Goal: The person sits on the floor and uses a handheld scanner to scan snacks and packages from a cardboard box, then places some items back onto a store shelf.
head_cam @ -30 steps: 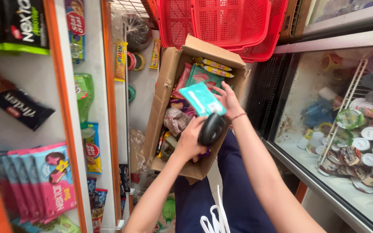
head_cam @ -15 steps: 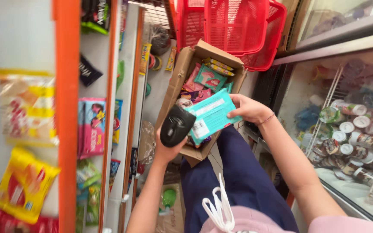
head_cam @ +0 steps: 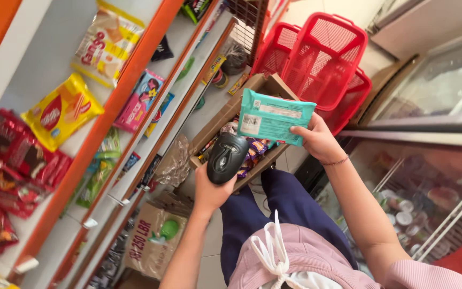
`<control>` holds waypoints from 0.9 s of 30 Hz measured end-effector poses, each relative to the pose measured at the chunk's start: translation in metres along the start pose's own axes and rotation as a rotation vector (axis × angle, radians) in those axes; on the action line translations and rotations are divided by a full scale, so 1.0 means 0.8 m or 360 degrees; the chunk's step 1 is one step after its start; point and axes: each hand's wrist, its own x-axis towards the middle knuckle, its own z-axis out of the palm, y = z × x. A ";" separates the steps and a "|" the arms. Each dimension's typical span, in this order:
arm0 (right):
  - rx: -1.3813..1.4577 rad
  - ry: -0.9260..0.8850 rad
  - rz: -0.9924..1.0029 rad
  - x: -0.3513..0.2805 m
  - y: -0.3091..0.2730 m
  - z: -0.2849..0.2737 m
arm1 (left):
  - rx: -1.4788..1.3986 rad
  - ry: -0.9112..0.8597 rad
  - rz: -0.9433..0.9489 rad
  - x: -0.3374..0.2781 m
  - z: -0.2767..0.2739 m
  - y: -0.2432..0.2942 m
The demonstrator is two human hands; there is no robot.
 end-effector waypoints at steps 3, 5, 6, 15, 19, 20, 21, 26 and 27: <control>-0.0081 -0.0051 -0.0014 -0.001 -0.015 -0.003 | -0.0279 0.0118 -0.0173 -0.018 0.031 0.012; -0.0104 -0.0063 -0.0046 -0.003 -0.020 -0.005 | -0.0270 0.0192 -0.0242 -0.025 0.047 0.017; -0.0118 -0.0089 -0.0046 -0.004 -0.022 -0.005 | -0.0276 0.0221 -0.0235 -0.027 0.054 0.019; -0.0655 -0.0171 -0.0559 -0.035 -0.024 0.068 | -0.0502 0.0242 -0.0119 -0.028 0.062 0.063; -0.0903 -0.0279 -0.1021 -0.046 -0.019 0.121 | -0.0810 0.0043 0.0120 -0.034 0.057 0.090; -0.1255 -0.0267 -0.1266 -0.049 -0.021 0.131 | -0.0940 -0.0027 0.0223 -0.038 0.058 0.091; -0.1257 -0.0283 -0.1264 -0.050 -0.023 0.139 | -0.0942 -0.0011 0.0223 -0.042 0.058 0.088; -0.1104 -0.0749 -0.1161 -0.053 -0.028 0.157 | -0.0798 0.0277 0.0001 -0.061 0.049 0.055; -0.1104 -0.0762 -0.1158 -0.051 -0.032 0.157 | -0.0798 0.0289 -0.0001 -0.062 0.043 0.051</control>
